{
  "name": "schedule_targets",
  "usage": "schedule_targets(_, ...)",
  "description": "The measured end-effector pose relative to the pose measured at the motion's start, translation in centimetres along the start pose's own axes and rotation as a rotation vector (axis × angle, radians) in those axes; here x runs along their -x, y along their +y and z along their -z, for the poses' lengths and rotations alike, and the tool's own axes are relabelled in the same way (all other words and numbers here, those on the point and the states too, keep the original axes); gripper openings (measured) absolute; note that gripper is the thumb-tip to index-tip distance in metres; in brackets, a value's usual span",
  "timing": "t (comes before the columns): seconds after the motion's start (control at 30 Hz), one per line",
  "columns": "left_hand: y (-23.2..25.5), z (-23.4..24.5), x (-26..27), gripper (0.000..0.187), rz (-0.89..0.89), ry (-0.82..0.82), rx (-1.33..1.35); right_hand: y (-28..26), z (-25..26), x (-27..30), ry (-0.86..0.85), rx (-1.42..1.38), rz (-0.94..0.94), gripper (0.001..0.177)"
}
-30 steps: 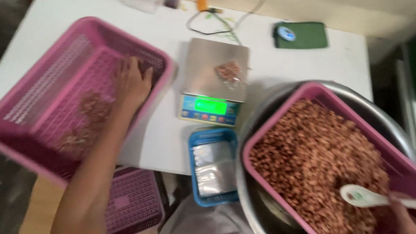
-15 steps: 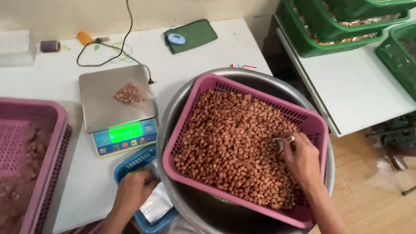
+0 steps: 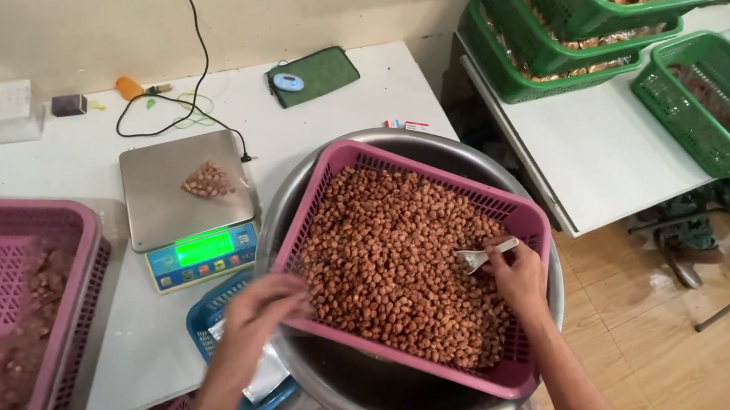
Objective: Bagging and weighing nuts from a large container into small individual portions using a spoon and a digital scale.
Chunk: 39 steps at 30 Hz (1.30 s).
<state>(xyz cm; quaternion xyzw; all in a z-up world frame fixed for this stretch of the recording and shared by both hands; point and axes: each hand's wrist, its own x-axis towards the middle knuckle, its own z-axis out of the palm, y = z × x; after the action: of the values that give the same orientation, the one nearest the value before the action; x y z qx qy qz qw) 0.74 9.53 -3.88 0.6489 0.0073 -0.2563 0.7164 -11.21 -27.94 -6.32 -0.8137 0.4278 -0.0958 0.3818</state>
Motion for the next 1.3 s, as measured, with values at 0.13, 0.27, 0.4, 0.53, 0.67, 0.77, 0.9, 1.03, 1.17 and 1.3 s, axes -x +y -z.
schedule_targets(0.13, 1.4, -5.0, -0.3, 0.019, 0.172, -0.223, 0.004, 0.1, 0.2, 0.5, 0.027, 0.102, 0.035, 0.014)
schedule_targets(0.27, -0.1, -7.2, -2.0, 0.023, 0.168, -0.385, 0.085, 0.5, -1.2, 1.3, 0.007, 0.034, 0.078, 0.014)
schedule_targets(0.4, -3.5, -8.5, -4.3, 0.023, 0.075, -0.344, 0.223, 1.6, -3.5, 1.3, -0.006, -0.269, 0.124, 0.014)
schedule_targets(0.53, -7.0, -9.0, -7.6, 0.023, 0.086, -0.316, 0.269, 0.2, -4.6, 1.1, -0.113, -0.749, -0.116, 0.015)
schedule_targets(0.67, -4.1, -8.4, -7.2, 0.023, 0.082, -0.306, 0.207, -4.3, -1.8, 4.0, -0.077, -0.71, -0.099, 0.016)
schedule_targets(0.77, -2.8, -8.4, -6.8, 0.025, 0.06, -0.344, 0.163, -6.3, 0.4, 4.5, -0.009, -0.604, 0.074, 0.012)
schedule_targets(0.9, -2.3, -9.7, -6.5, 0.023, 0.017, -0.412, 0.106, -8.7, 2.5, 4.7, -0.03, -0.586, 0.328, 0.013)
schedule_targets(1.03, 0.2, -11.0, -4.8, 0.028, -0.171, -0.465, -0.032, -10.3, 2.6, 4.5, 0.035, -0.161, 0.822, 0.014)
schedule_targets(1.17, 1.2, -11.7, -4.6, 0.024, -0.248, -0.615, -0.11, -12.0, 3.0, 5.5, 0.071, 0.006, 0.958, 0.017)
schedule_targets(1.3, 0.5, -12.1, -5.2, 0.033, -0.251, -0.669, -0.205, -12.0, 4.0, 5.4, 0.053, -0.054, 0.894, 0.013)
